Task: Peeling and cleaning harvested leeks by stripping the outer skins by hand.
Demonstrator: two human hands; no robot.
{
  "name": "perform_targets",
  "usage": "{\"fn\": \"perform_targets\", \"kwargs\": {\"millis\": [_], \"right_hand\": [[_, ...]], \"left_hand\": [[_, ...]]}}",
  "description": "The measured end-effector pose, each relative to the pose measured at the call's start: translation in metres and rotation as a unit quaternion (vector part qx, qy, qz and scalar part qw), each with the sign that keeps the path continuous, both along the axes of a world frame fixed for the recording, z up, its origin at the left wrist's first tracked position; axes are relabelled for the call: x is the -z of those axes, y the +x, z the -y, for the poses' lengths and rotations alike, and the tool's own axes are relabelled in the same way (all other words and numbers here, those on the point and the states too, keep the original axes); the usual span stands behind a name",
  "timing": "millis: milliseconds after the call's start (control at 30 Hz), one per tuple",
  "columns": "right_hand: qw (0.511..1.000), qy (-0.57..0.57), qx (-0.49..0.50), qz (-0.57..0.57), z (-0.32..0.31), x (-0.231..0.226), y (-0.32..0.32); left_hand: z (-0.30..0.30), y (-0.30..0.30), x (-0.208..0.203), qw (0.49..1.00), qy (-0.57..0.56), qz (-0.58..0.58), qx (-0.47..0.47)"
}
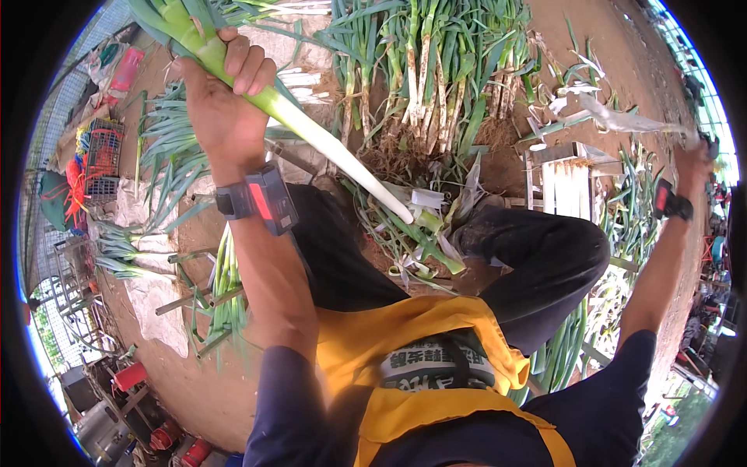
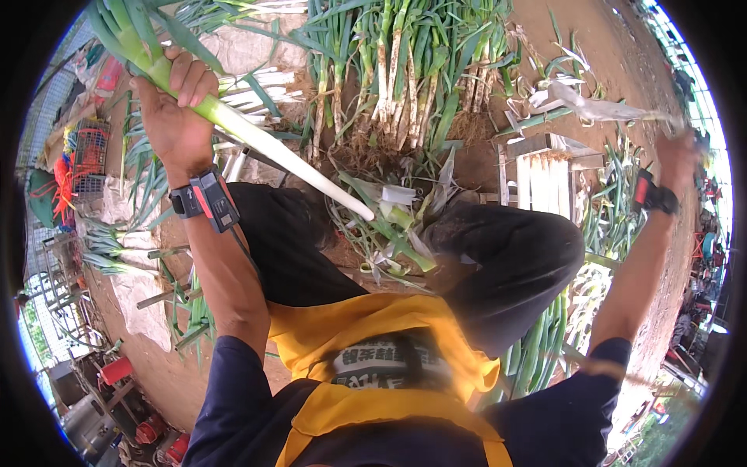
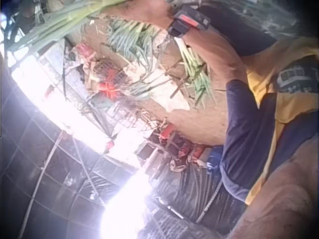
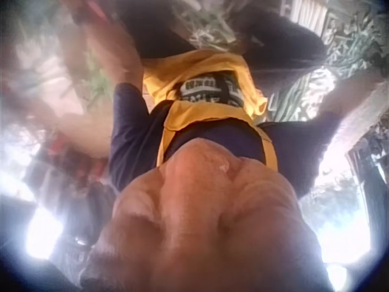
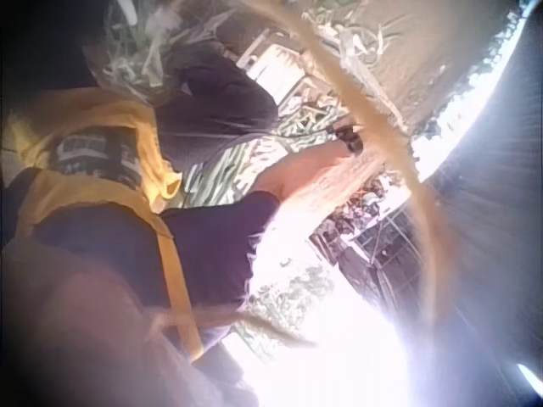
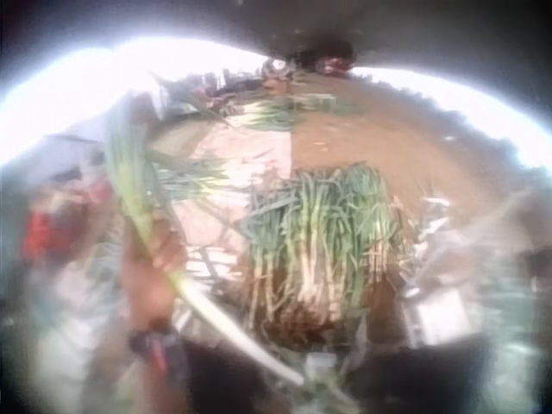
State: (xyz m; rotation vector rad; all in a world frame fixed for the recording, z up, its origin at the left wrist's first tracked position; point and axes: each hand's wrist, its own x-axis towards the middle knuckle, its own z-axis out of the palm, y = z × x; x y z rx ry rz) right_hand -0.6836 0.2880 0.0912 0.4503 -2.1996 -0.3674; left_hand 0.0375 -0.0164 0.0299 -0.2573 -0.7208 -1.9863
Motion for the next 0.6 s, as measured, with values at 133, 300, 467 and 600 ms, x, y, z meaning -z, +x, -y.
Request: {"fn": "perform_targets", "kwargs": {"millis": [133, 300, 467, 600], "right_hand": [[0.975, -0.059, -0.177, 0.118, -0.101, -0.057, 0.025], [0.699, -0.042, -0.212, 0.681, -0.027, 0.058, 0.364], [0.626, 0.052, -0.455, 0.632, -0.022, 0.172, 0.453], [0.582, 0.056, -0.436, 0.684, -0.018, 0.178, 0.459]], "left_hand": [[0.001, -0.022, -0.002, 0.998, -0.011, -0.058, 0.038], [-0.002, -0.018, 0.001, 0.999, 0.01, -0.005, -0.035], [-0.002, -0.041, 0.015, 0.992, 0.087, 0.025, -0.086], [-0.007, -0.039, 0.015, 0.983, 0.138, 0.035, -0.116]]}}
